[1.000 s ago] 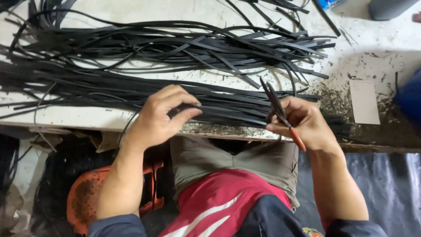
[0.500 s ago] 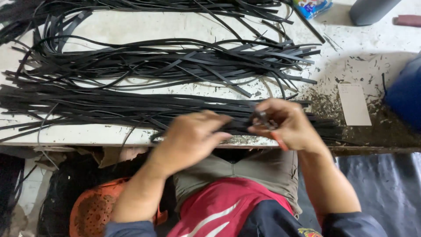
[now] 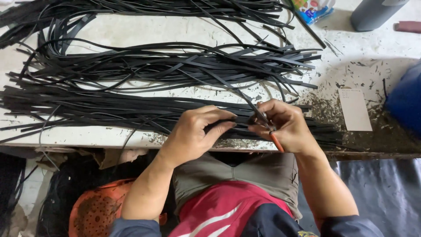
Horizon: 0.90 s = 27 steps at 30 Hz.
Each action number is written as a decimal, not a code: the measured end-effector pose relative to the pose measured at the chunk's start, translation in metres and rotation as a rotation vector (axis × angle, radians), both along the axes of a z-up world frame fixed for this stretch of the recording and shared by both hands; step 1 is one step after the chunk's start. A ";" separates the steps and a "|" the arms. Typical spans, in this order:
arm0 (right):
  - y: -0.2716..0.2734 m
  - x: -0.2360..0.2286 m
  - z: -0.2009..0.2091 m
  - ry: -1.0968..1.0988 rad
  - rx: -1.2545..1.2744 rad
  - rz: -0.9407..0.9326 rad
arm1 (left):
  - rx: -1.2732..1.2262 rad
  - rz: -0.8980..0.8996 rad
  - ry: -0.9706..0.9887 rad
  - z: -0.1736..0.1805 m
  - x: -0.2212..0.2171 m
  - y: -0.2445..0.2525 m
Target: The person uses shears to cut long black cables into shorter pieces on a white table. The person repeatedly picks up cables, positions them, and cuts them, then places the cut pieces back onto the table.
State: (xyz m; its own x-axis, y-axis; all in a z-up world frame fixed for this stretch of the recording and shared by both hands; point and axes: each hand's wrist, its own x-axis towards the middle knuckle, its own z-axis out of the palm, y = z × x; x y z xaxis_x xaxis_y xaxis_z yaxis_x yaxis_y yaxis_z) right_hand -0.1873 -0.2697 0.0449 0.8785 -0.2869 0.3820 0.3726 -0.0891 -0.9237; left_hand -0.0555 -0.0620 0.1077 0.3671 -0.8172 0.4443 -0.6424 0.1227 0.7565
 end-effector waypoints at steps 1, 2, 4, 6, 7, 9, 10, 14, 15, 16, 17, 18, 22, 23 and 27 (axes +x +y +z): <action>-0.005 -0.002 -0.003 0.000 0.000 -0.001 | 0.000 -0.001 0.000 0.000 0.003 0.004; -0.010 -0.004 -0.006 0.001 0.011 -0.032 | -0.001 0.005 -0.013 0.000 0.006 0.007; -0.019 -0.006 -0.011 0.003 0.022 -0.066 | -0.001 0.008 -0.025 -0.002 0.014 0.015; -0.028 -0.006 -0.015 0.078 0.148 -0.237 | -0.008 0.077 0.011 -0.008 0.021 0.028; -0.025 -0.004 -0.016 0.078 0.148 -0.238 | -0.008 0.076 0.011 -0.009 0.021 0.028; -0.018 0.003 -0.017 0.073 0.248 -0.241 | -0.058 0.118 0.012 -0.013 0.020 0.031; -0.014 0.007 -0.024 0.073 0.246 -0.238 | -0.060 0.120 0.011 -0.013 0.018 0.032; 0.003 0.019 -0.050 0.052 0.470 -0.203 | -0.110 0.167 -0.002 -0.017 0.010 0.032; 0.007 0.022 -0.056 0.021 0.572 -0.187 | -0.129 0.177 -0.003 -0.018 0.008 0.033; 0.015 0.024 -0.046 0.022 0.573 -0.187 | -0.128 0.177 -0.002 -0.020 0.006 0.033; 0.023 0.027 -0.036 -0.018 0.621 -0.157 | -0.136 0.189 -0.002 -0.022 0.005 0.033; 0.031 0.029 -0.026 -0.058 0.669 -0.128 | -0.144 0.200 -0.001 -0.023 0.003 0.033; 0.039 0.037 -0.028 -0.057 0.706 -0.099 | -0.185 0.204 -0.001 -0.022 -0.001 0.029; 0.038 0.039 -0.034 -0.061 0.743 -0.100 | -0.194 0.210 -0.007 -0.023 -0.002 0.029; 0.038 0.044 -0.046 -0.065 0.845 -0.076 | -0.222 0.242 -0.004 -0.025 -0.005 0.026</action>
